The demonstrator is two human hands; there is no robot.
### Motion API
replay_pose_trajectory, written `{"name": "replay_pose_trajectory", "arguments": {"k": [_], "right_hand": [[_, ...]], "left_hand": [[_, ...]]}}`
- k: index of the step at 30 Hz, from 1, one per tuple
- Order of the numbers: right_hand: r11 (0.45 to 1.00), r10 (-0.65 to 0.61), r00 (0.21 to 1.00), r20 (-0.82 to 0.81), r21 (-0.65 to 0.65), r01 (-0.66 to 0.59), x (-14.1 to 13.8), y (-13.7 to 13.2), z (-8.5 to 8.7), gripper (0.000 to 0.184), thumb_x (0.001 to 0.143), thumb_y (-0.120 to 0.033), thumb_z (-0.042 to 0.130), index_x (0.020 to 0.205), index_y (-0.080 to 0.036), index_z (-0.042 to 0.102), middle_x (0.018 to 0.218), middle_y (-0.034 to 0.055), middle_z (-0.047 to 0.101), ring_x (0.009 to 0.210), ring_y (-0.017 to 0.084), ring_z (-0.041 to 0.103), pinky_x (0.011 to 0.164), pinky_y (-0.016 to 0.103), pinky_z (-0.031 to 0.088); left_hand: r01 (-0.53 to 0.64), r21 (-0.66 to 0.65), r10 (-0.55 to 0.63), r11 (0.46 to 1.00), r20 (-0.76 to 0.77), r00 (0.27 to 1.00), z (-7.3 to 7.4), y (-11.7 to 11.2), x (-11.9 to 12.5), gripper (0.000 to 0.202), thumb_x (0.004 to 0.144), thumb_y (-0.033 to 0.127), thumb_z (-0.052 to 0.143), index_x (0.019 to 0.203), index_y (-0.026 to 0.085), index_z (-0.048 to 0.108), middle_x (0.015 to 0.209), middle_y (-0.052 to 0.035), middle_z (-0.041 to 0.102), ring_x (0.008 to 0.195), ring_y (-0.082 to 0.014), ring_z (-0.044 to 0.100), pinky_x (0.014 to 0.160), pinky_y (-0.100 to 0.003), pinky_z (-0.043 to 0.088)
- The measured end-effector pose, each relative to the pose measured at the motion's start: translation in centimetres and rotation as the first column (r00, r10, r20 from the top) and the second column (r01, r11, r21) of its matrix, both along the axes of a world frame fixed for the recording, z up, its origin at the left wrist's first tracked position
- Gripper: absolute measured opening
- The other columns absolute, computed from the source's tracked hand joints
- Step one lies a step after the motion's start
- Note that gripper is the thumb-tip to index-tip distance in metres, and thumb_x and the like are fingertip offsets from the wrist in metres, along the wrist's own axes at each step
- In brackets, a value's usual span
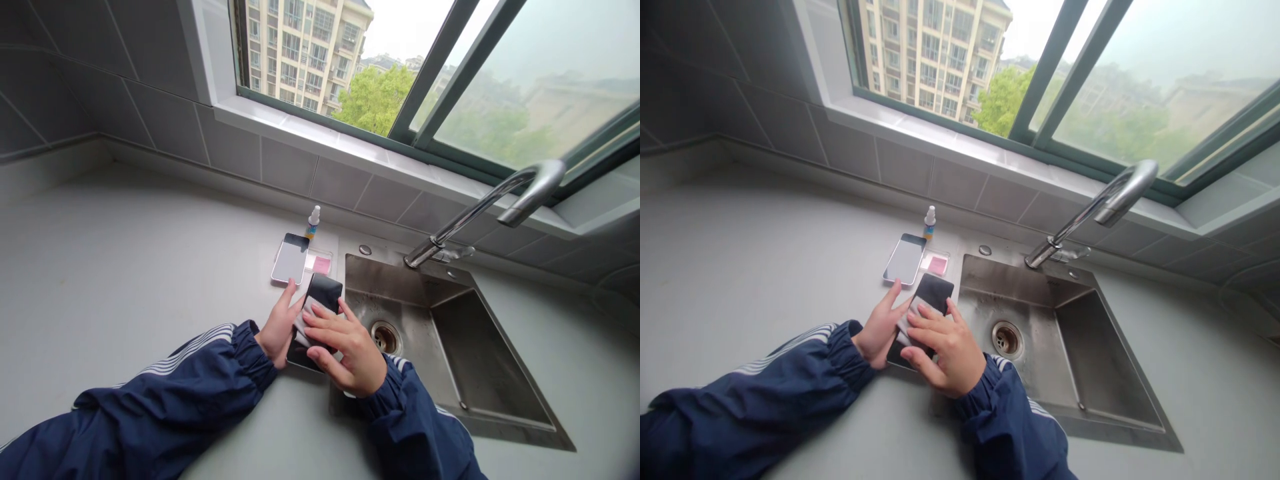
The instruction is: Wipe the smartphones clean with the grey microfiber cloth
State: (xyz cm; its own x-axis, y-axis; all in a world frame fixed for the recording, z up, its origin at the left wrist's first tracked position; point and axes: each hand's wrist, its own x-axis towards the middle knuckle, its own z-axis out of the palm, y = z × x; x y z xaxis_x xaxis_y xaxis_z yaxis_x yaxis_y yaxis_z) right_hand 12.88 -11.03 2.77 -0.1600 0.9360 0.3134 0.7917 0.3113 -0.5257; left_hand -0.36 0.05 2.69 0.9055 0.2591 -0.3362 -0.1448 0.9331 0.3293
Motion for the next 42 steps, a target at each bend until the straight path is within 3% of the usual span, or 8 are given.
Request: {"name": "replay_pose_trajectory", "arguments": {"k": [7,12,22,26,32,36,39,42], "right_hand": [[0.977,-0.209,0.972,0.111,0.066,0.203,0.8,0.1,-0.7,0.038,0.100,-0.032,0.053,0.137,-0.026,0.058,0.144,0.0077,0.058,0.142,0.027,0.046,0.123,0.063,0.010],[0.930,-0.366,0.927,0.078,0.052,0.363,1.5,0.1,-1.3,0.049,0.101,-0.034,0.048,0.149,-0.030,0.045,0.155,0.0081,0.045,0.150,0.030,0.033,0.119,0.068,0.022],[0.988,0.090,0.984,-0.157,-0.111,-0.108,-0.4,-0.8,2.4,0.019,0.095,-0.034,0.063,0.110,-0.031,0.073,0.118,-0.0013,0.075,0.128,0.024,0.061,0.126,0.054,-0.008],[0.999,-0.028,0.995,-0.100,-0.046,0.023,0.3,-0.7,1.7,0.018,0.096,-0.028,0.060,0.107,-0.031,0.074,0.119,-0.0007,0.075,0.125,0.023,0.064,0.125,0.054,-0.008],[0.941,-0.339,0.941,-0.003,-0.005,0.339,2.2,0.0,-0.9,0.045,0.101,-0.035,0.047,0.145,-0.027,0.051,0.154,0.0090,0.046,0.149,0.031,0.034,0.119,0.069,0.017],[0.982,-0.179,0.984,0.015,-0.055,0.180,1.5,-0.2,0.2,0.045,0.099,-0.041,0.053,0.141,-0.024,0.055,0.150,0.0095,0.052,0.151,0.032,0.028,0.120,0.070,0.006],[0.995,0.003,1.000,-0.020,-0.095,-0.005,0.8,-0.5,1.3,0.035,0.096,-0.040,0.060,0.128,-0.026,0.066,0.137,0.0061,0.064,0.145,0.030,0.041,0.121,0.065,-0.007],[0.996,0.007,1.000,-0.015,-0.090,-0.008,0.8,-0.5,1.3,0.029,0.098,-0.037,0.058,0.124,-0.028,0.067,0.134,0.0050,0.066,0.139,0.026,0.051,0.123,0.062,-0.006]], "left_hand": [[0.013,-0.045,-0.012,0.999,0.023,1.000,0.0,0.1,-0.1,0.071,0.096,0.067,0.035,0.143,0.017,0.054,0.110,-0.0168,0.072,0.096,-0.0310,0.072,0.087,-0.043,0.056],[0.049,0.005,-0.049,0.999,-0.047,0.998,0.0,0.0,0.1,0.065,0.096,0.064,0.038,0.146,0.023,0.050,0.108,-0.0137,0.073,0.089,-0.0283,0.074,0.082,-0.043,0.057],[-0.036,-0.011,0.036,0.999,0.043,0.998,-0.1,0.0,0.0,0.067,0.097,0.064,0.036,0.146,0.021,0.051,0.105,-0.0125,0.074,0.100,-0.0299,0.072,0.090,-0.041,0.055],[-0.029,-0.026,0.030,0.999,0.053,0.998,0.1,0.0,-0.2,0.069,0.095,0.066,0.037,0.146,0.021,0.050,0.108,-0.0140,0.073,0.098,-0.0323,0.071,0.089,-0.044,0.055],[0.059,-0.007,-0.059,0.998,0.005,0.998,0.1,0.2,-0.5,0.070,0.094,0.069,0.037,0.146,0.023,0.050,0.110,-0.0132,0.073,0.093,-0.0310,0.072,0.086,-0.046,0.056],[0.017,0.006,-0.017,1.000,0.041,0.999,0.0,0.1,-0.1,0.070,0.098,0.065,0.031,0.144,0.016,0.052,0.107,-0.0147,0.074,0.093,-0.0298,0.073,0.087,-0.043,0.056],[-0.066,0.071,0.064,0.995,0.028,0.998,0.0,-0.1,0.1,0.066,0.100,0.060,0.033,0.142,0.013,0.055,0.103,-0.0137,0.075,0.095,-0.0280,0.073,0.090,-0.038,0.055],[-0.068,0.092,0.068,0.993,0.011,0.998,-0.2,-0.2,0.1,0.066,0.100,0.059,0.035,0.143,0.012,0.054,0.104,-0.0139,0.075,0.097,-0.0276,0.073,0.091,-0.037,0.055]]}}
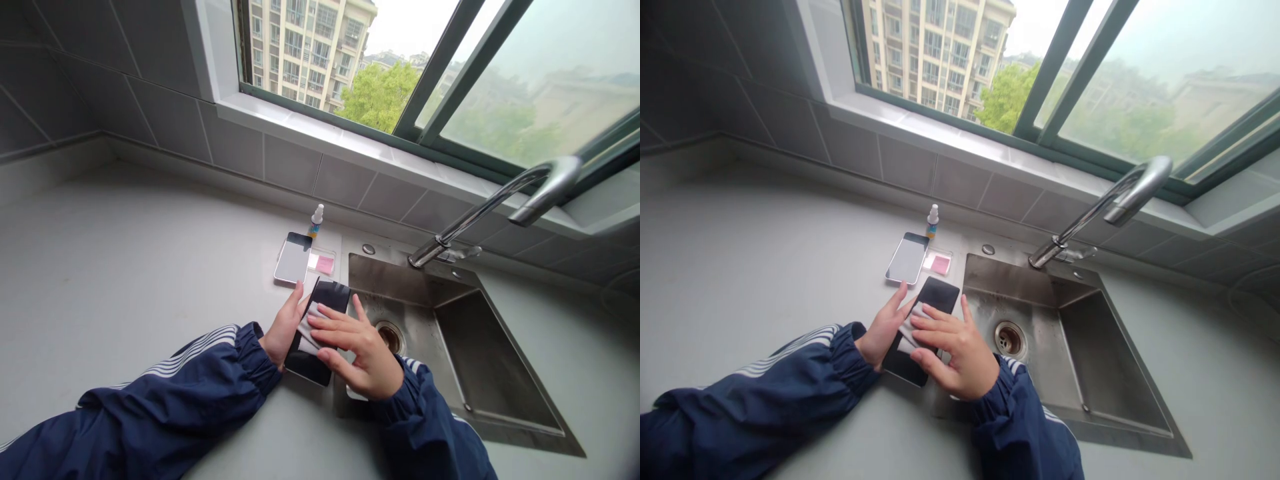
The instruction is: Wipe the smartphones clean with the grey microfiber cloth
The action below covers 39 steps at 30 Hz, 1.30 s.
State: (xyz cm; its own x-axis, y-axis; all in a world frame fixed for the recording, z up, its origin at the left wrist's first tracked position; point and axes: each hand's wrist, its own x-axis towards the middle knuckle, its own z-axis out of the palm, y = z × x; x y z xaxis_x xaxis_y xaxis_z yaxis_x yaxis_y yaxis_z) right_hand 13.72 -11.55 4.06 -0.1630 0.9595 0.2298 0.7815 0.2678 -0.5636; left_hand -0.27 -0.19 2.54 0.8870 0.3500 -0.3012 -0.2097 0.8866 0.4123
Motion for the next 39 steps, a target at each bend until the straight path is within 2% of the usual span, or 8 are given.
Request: {"name": "replay_pose_trajectory", "arguments": {"k": [6,9,14,19,22,27,33,39], "right_hand": [[0.946,-0.323,0.926,0.194,0.099,0.309,0.6,0.5,-1.9,0.051,0.103,-0.037,0.045,0.152,-0.023,0.039,0.159,0.0106,0.037,0.152,0.031,0.025,0.118,0.073,0.015],[0.964,-0.267,0.934,0.237,0.075,0.256,0.1,0.5,-1.8,0.059,0.102,-0.043,0.046,0.155,-0.021,0.033,0.161,0.0105,0.033,0.154,0.034,0.017,0.117,0.074,0.015],[0.998,-0.063,0.969,0.239,0.015,0.062,-0.2,0.2,-1.1,0.052,0.101,-0.046,0.048,0.148,-0.025,0.046,0.154,0.0059,0.046,0.154,0.034,0.017,0.117,0.076,0.005],[0.935,-0.355,0.915,0.190,0.039,0.354,0.9,0.3,-2.1,0.055,0.103,-0.042,0.041,0.155,-0.028,0.033,0.161,0.0057,0.035,0.154,0.034,0.015,0.115,0.075,0.020],[0.899,-0.435,0.882,0.181,0.039,0.436,1.1,0.5,-2.8,0.060,0.103,-0.043,0.040,0.159,-0.029,0.023,0.164,0.0059,0.028,0.155,0.034,0.014,0.114,0.073,0.025],[0.880,-0.475,0.873,0.114,0.051,0.472,1.2,0.5,-3.2,0.062,0.103,-0.045,0.040,0.160,-0.029,0.021,0.164,0.0076,0.028,0.154,0.032,0.019,0.117,0.068,0.027],[0.876,-0.478,0.878,0.013,0.085,0.475,1.0,0.6,-3.5,0.062,0.103,-0.042,0.042,0.160,-0.027,0.021,0.166,0.0101,0.024,0.154,0.031,0.019,0.117,0.061,0.032],[0.907,-0.417,0.899,0.130,0.127,0.402,0.6,0.6,-3.1,0.065,0.103,-0.038,0.043,0.161,-0.030,0.014,0.167,0.0097,0.021,0.155,0.033,0.009,0.117,0.069,0.025]], "left_hand": [[0.143,0.037,-0.144,0.989,0.025,0.989,-0.4,-0.2,0.0,0.070,0.096,0.067,0.037,0.153,0.026,0.041,0.116,-0.0124,0.072,0.092,-0.0285,0.074,0.083,-0.042,0.058],[0.088,0.035,-0.089,0.995,0.020,0.996,-0.4,-0.3,0.2,0.069,0.098,0.064,0.034,0.150,0.020,0.046,0.116,-0.0138,0.073,0.097,-0.0281,0.073,0.089,-0.041,0.056],[0.102,-0.046,-0.102,0.994,0.011,0.995,-0.3,-0.2,0.1,0.077,0.097,0.066,0.033,0.145,0.009,0.051,0.109,-0.0184,0.074,0.100,-0.0299,0.072,0.092,-0.040,0.054],[0.141,0.046,-0.140,0.989,-0.019,0.990,0.0,-0.1,-0.1,0.070,0.097,0.068,0.030,0.152,0.026,0.041,0.112,-0.0142,0.073,0.085,-0.0279,0.074,0.073,-0.040,0.060],[0.166,0.071,-0.163,0.984,-0.040,0.986,0.1,0.0,-0.1,0.071,0.097,0.069,0.024,0.152,0.027,0.039,0.109,-0.0153,0.073,0.074,-0.0261,0.074,0.060,-0.036,0.059],[0.156,0.068,-0.153,0.985,-0.047,0.987,0.1,0.0,0.0,0.071,0.097,0.068,0.025,0.150,0.023,0.041,0.104,-0.0161,0.073,0.067,-0.0239,0.072,0.054,-0.033,0.057],[0.164,0.053,-0.163,0.985,-0.013,0.986,-0.2,0.1,0.0,0.074,0.096,0.069,0.021,0.150,0.022,0.041,0.098,-0.0152,0.073,0.065,-0.0253,0.072,0.058,-0.041,0.060],[0.203,0.099,-0.205,0.974,0.003,0.979,-0.3,0.1,-0.3,0.073,0.095,0.071,0.025,0.155,0.030,0.033,0.112,-0.0154,0.071,0.070,-0.0254,0.073,0.055,-0.034,0.057]]}}
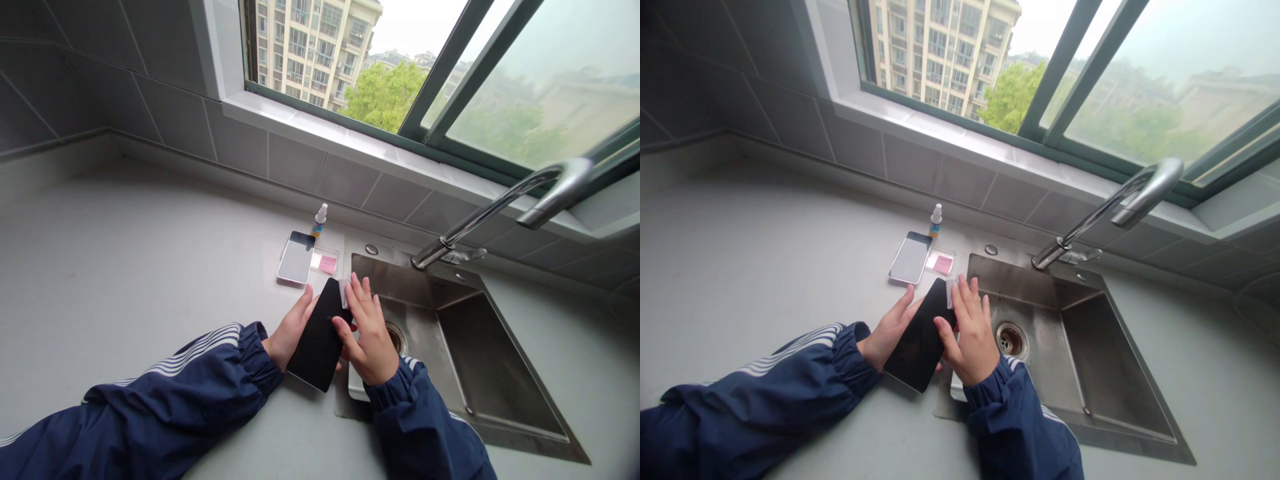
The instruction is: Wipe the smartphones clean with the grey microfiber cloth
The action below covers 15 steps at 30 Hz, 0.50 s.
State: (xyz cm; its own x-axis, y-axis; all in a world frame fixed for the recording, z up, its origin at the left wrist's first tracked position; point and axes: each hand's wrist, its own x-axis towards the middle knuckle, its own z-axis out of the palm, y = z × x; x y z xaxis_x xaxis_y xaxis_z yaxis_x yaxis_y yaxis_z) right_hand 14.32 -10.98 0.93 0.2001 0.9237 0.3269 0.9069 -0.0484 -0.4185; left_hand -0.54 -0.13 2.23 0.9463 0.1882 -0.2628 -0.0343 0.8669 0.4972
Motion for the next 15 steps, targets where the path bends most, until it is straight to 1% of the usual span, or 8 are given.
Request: {"name": "replay_pose_trajectory", "arguments": {"k": [3,5,6,8,10,12,13,15], "right_hand": [[0.999,0.039,0.996,0.084,-0.032,-0.037,-0.2,-0.1,0.3,0.069,0.103,-0.039,0.043,0.162,-0.029,0.007,0.166,0.0105,0.023,0.155,0.035,0.005,0.115,0.073,0.022],[0.998,0.057,0.991,0.117,-0.041,-0.053,-0.4,-0.1,0.5,0.073,0.103,-0.040,0.043,0.162,-0.027,0.002,0.166,0.0115,0.022,0.155,0.035,0.004,0.116,0.073,0.021],[0.997,0.065,0.990,0.128,-0.043,-0.060,-0.5,-0.1,0.6,0.074,0.103,-0.040,0.043,0.162,-0.026,0.000,0.166,0.0122,0.021,0.155,0.035,0.004,0.116,0.073,0.021],[0.996,0.082,0.986,0.142,-0.045,-0.076,-0.7,-0.1,0.8,0.076,0.102,-0.042,0.043,0.162,-0.024,-0.002,0.166,0.0133,0.018,0.155,0.035,0.005,0.116,0.072,0.020],[0.992,0.120,0.981,0.150,-0.062,-0.112,-1.0,-0.2,1.0,0.077,0.102,-0.045,0.044,0.162,-0.023,-0.001,0.166,0.0137,0.017,0.155,0.035,0.008,0.117,0.072,0.020],[0.979,0.189,0.971,0.148,-0.099,-0.176,-1.3,-0.2,1.3,0.076,0.102,-0.046,0.044,0.162,-0.023,0.003,0.166,0.0128,0.019,0.155,0.034,0.012,0.117,0.072,0.019],[0.972,0.221,0.965,0.142,-0.115,-0.206,-1.4,-0.2,1.4,0.075,0.102,-0.046,0.045,0.162,-0.023,0.006,0.165,0.0118,0.021,0.154,0.034,0.015,0.118,0.071,0.019],[0.967,0.240,0.963,0.124,-0.116,-0.226,-1.5,-0.3,1.5,0.070,0.102,-0.043,0.045,0.161,-0.025,0.012,0.164,0.0094,0.026,0.154,0.031,0.021,0.119,0.070,0.020]], "left_hand": [[0.021,0.060,-0.020,0.998,-0.018,1.000,0.2,-0.4,0.1,0.074,0.095,0.071,0.027,0.157,0.031,0.030,0.114,-0.0151,0.072,0.065,-0.0240,0.072,0.054,-0.035,0.057],[0.044,0.090,-0.041,0.995,-0.038,0.998,0.3,-0.7,0.2,0.073,0.095,0.070,0.031,0.157,0.032,0.030,0.117,-0.0146,0.072,0.067,-0.0247,0.073,0.060,-0.038,0.059],[0.039,0.100,-0.036,0.994,-0.034,0.999,0.3,-0.9,0.2,0.072,0.095,0.068,0.033,0.157,0.032,0.032,0.120,-0.0143,0.072,0.074,-0.0263,0.074,0.068,-0.040,0.060],[-0.030,0.122,0.029,0.992,0.013,1.000,0.3,-1.2,0.4,0.068,0.097,0.063,0.038,0.156,0.028,0.037,0.130,-0.0131,0.068,0.102,-0.0297,0.072,0.092,-0.043,0.055],[-0.168,0.151,0.158,0.974,0.077,0.984,0.2,-1.4,0.5,0.063,0.099,0.056,0.044,0.153,0.024,0.043,0.141,-0.0106,0.062,0.131,-0.0286,0.056,0.115,-0.041,0.038],[-0.280,0.164,0.270,0.946,0.082,0.959,-0.1,-1.3,0.6,0.060,0.099,0.051,0.048,0.151,0.021,0.047,0.148,-0.0083,0.056,0.144,-0.0249,0.042,0.123,-0.036,0.022],[-0.306,0.157,0.300,0.939,0.064,0.952,-0.1,-1.3,0.7,0.060,0.098,0.051,0.049,0.150,0.021,0.048,0.148,-0.0079,0.056,0.146,-0.0238,0.039,0.124,-0.035,0.019],[-0.303,0.120,0.301,0.945,0.031,0.953,-0.3,-1.2,0.6,0.062,0.098,0.054,0.048,0.149,0.019,0.048,0.146,-0.0090,0.057,0.145,-0.0245,0.041,0.125,-0.035,0.019]]}}
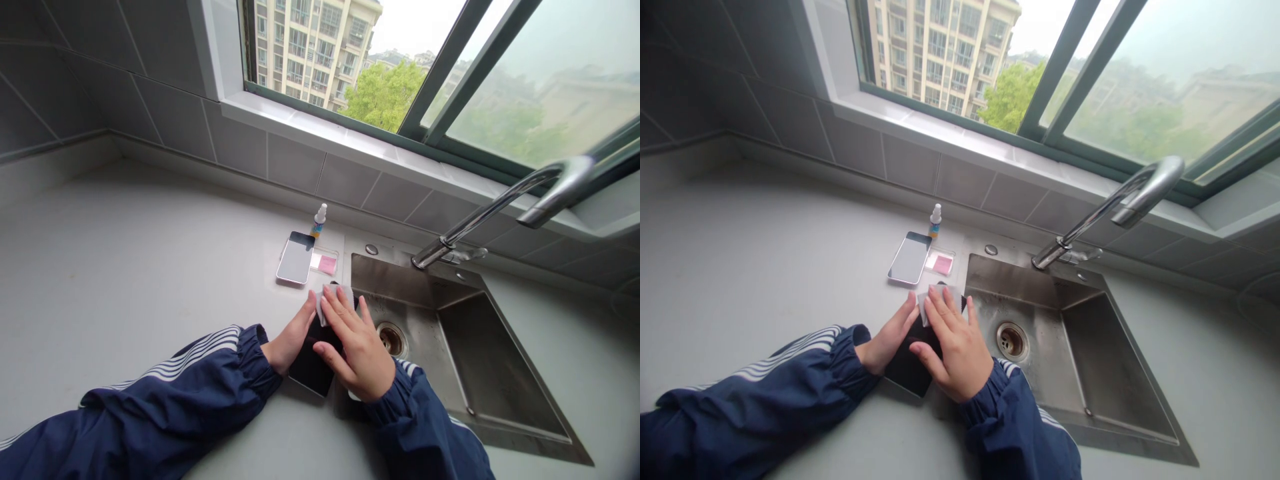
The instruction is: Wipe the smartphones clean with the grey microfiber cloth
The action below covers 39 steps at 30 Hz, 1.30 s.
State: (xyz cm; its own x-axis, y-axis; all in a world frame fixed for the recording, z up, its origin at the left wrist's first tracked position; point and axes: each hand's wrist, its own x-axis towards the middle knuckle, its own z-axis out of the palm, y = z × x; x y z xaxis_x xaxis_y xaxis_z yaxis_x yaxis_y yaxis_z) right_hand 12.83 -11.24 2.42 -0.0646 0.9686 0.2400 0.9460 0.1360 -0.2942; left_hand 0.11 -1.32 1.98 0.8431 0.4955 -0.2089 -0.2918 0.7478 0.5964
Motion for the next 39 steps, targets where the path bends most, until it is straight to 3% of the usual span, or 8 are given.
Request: {"name": "replay_pose_trajectory", "arguments": {"k": [7,10,14,19,25,30,34,39], "right_hand": [[0.979,-0.187,0.980,-0.065,0.065,0.192,0.33,0.24,-0.35,0.065,0.102,-0.038,0.045,0.160,-0.024,0.020,0.164,0.0106,0.027,0.153,0.030,0.021,0.118,0.065,0.028],[0.998,-0.052,0.996,-0.074,0.041,0.055,0.22,0.08,0.04,0.062,0.102,-0.038,0.047,0.158,-0.021,0.028,0.162,0.0111,0.032,0.153,0.030,0.022,0.120,0.064,0.025],[0.996,0.093,0.993,-0.066,0.001,-0.093,0.10,-0.04,0.39,0.054,0.101,-0.036,0.048,0.153,-0.023,0.039,0.156,0.0094,0.043,0.150,0.029,0.031,0.122,0.066,0.014],[0.989,-0.145,0.989,-0.043,0.021,0.146,0.58,0.10,-0.15,0.057,0.103,-0.035,0.043,0.157,-0.028,0.028,0.160,0.0087,0.036,0.150,0.030,0.031,0.117,0.071,0.022],[1.000,-0.002,1.000,-0.019,-0.014,0.002,0.56,-0.02,0.02,0.062,0.103,-0.043,0.044,0.159,-0.027,0.022,0.161,0.0080,0.033,0.152,0.030,0.026,0.118,0.073,0.015],[0.991,-0.130,0.991,-0.037,0.025,0.131,0.44,0.09,0.16,0.066,0.103,-0.045,0.042,0.160,-0.026,0.016,0.164,0.0105,0.027,0.153,0.032,0.021,0.116,0.074,0.019],[1.000,-0.015,0.999,-0.049,-0.014,0.014,0.34,0.01,0.27,0.071,0.098,-0.053,0.050,0.159,-0.028,0.022,0.161,0.0108,0.034,0.152,0.034,0.026,0.115,0.077,0.012],[0.985,-0.172,0.982,-0.072,0.001,0.173,0.54,0.00,0.05,0.060,0.103,-0.042,0.044,0.158,-0.030,0.024,0.162,0.0076,0.033,0.152,0.031,0.028,0.115,0.075,0.018]], "left_hand": [[0.192,-0.039,-0.189,0.981,0.061,0.980,0.28,-0.12,-0.05,0.063,0.099,0.059,0.039,0.152,0.026,0.044,0.143,-0.0090,0.060,0.135,-0.0285,0.053,0.117,-0.043,0.035],[0.105,-0.057,-0.104,0.993,0.031,0.994,0.21,-0.08,0.00,0.063,0.100,0.057,0.040,0.149,0.018,0.050,0.138,-0.0108,0.064,0.135,-0.0259,0.053,0.119,-0.037,0.032],[0.109,-0.173,-0.107,0.979,0.023,0.994,0.25,0.17,-0.07,0.071,0.099,0.061,0.037,0.147,0.010,0.050,0.130,-0.0165,0.067,0.129,-0.0279,0.058,0.116,-0.038,0.036],[0.216,-0.154,-0.216,0.964,0.015,0.976,0.55,0.49,-0.25,0.071,0.097,0.066,0.032,0.155,0.025,0.038,0.130,-0.0129,0.067,0.116,-0.0307,0.066,0.104,-0.045,0.048],[0.121,-0.097,-0.123,0.988,-0.022,0.992,0.66,0.37,-0.17,0.071,0.099,0.062,0.031,0.151,0.015,0.045,0.132,-0.0140,0.066,0.124,-0.0288,0.062,0.111,-0.040,0.042],[0.195,-0.071,-0.197,0.978,-0.024,0.980,0.47,0.13,-0.22,0.064,0.099,0.060,0.035,0.153,0.026,0.042,0.135,-0.0106,0.066,0.128,-0.0293,0.059,0.113,-0.046,0.039],[0.103,-0.051,-0.103,0.993,-0.013,0.995,0.23,0.15,-0.13,0.068,0.099,0.060,0.039,0.152,0.018,0.045,0.135,-0.0136,0.065,0.129,-0.0274,0.058,0.117,-0.040,0.034],[0.252,-0.098,-0.257,0.963,-0.037,0.966,0.45,0.36,-0.23,0.073,0.095,0.069,0.032,0.158,0.030,0.032,0.134,-0.0136,0.066,0.108,-0.0336,0.070,0.102,-0.053,0.048]]}}
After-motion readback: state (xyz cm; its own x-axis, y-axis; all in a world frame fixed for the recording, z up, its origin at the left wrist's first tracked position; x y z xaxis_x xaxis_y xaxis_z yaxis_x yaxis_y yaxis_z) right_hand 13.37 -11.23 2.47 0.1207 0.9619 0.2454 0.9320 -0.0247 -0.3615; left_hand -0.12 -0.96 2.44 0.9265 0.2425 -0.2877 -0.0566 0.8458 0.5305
